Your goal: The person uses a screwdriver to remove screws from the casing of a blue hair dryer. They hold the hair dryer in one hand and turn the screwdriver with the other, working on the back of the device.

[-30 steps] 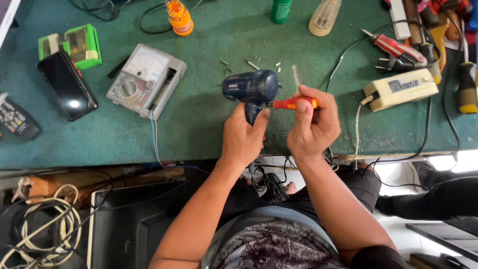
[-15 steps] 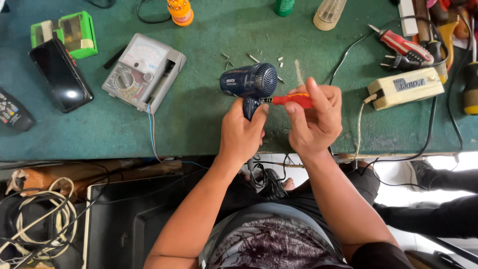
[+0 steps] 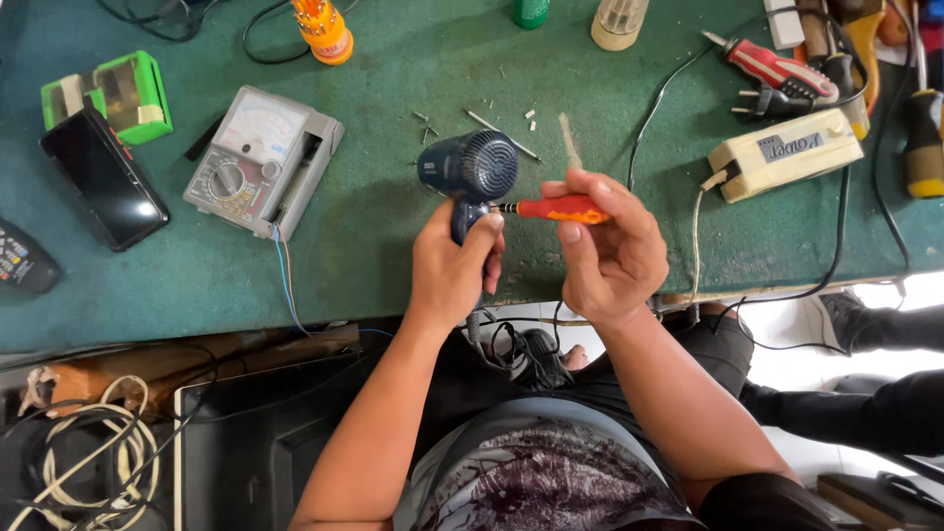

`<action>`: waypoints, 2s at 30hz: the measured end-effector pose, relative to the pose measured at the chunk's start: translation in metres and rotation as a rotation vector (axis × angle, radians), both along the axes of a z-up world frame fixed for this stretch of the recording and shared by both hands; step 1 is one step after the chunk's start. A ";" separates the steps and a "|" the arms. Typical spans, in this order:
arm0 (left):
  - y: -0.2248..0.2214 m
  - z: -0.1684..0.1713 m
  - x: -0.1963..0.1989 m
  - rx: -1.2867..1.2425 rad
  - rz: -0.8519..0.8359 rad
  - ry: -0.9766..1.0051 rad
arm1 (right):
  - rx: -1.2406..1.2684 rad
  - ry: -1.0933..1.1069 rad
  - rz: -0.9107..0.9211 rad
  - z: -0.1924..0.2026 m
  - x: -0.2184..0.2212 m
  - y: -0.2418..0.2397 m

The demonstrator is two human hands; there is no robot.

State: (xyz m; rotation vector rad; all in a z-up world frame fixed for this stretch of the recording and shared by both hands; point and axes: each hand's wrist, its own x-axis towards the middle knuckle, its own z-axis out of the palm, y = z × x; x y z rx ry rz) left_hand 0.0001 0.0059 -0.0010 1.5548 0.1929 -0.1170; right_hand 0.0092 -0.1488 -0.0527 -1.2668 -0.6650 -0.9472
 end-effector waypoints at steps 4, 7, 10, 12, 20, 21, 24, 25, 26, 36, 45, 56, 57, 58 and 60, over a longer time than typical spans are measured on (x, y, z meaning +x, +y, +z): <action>0.001 0.000 0.000 -0.035 0.005 -0.017 | -0.037 -0.025 -0.023 -0.003 0.001 -0.006; -0.001 -0.003 0.001 -0.049 0.010 -0.025 | -0.014 -0.038 0.027 -0.008 0.003 -0.004; -0.002 -0.002 0.001 -0.041 0.010 -0.028 | -0.005 -0.008 0.045 -0.006 0.001 -0.005; -0.003 0.001 0.000 -0.003 0.021 -0.016 | -0.021 -0.010 0.051 -0.003 0.000 -0.003; -0.004 0.001 0.000 0.022 0.030 -0.021 | -0.024 0.019 0.039 -0.003 0.003 -0.001; -0.004 0.001 0.001 0.013 0.037 -0.032 | -0.022 0.020 0.037 -0.003 0.004 -0.001; -0.005 0.006 -0.001 0.033 0.023 -0.025 | -0.022 0.031 0.027 -0.003 0.003 0.000; -0.005 0.005 0.000 0.033 0.024 -0.026 | -0.023 0.030 0.028 -0.003 0.003 -0.001; -0.005 0.004 0.000 0.039 0.022 -0.026 | -0.024 0.030 0.029 -0.003 0.003 -0.002; -0.009 0.005 -0.001 0.088 0.049 -0.012 | -0.040 0.014 0.004 -0.003 0.003 -0.001; -0.004 -0.008 -0.005 0.483 -0.048 -0.067 | -0.188 -0.005 -0.402 -0.027 0.001 -0.017; -0.003 -0.002 -0.011 0.441 -0.078 -0.080 | -0.119 0.008 -0.289 -0.022 0.006 -0.010; -0.003 -0.003 -0.010 0.447 -0.080 -0.077 | -0.129 -0.014 -0.309 -0.027 0.009 -0.015; -0.001 0.001 -0.009 0.450 -0.083 -0.080 | -0.126 -0.017 -0.312 -0.024 0.009 -0.012; -0.001 0.007 -0.010 0.391 -0.078 -0.035 | -0.155 0.003 -0.284 -0.019 0.002 -0.012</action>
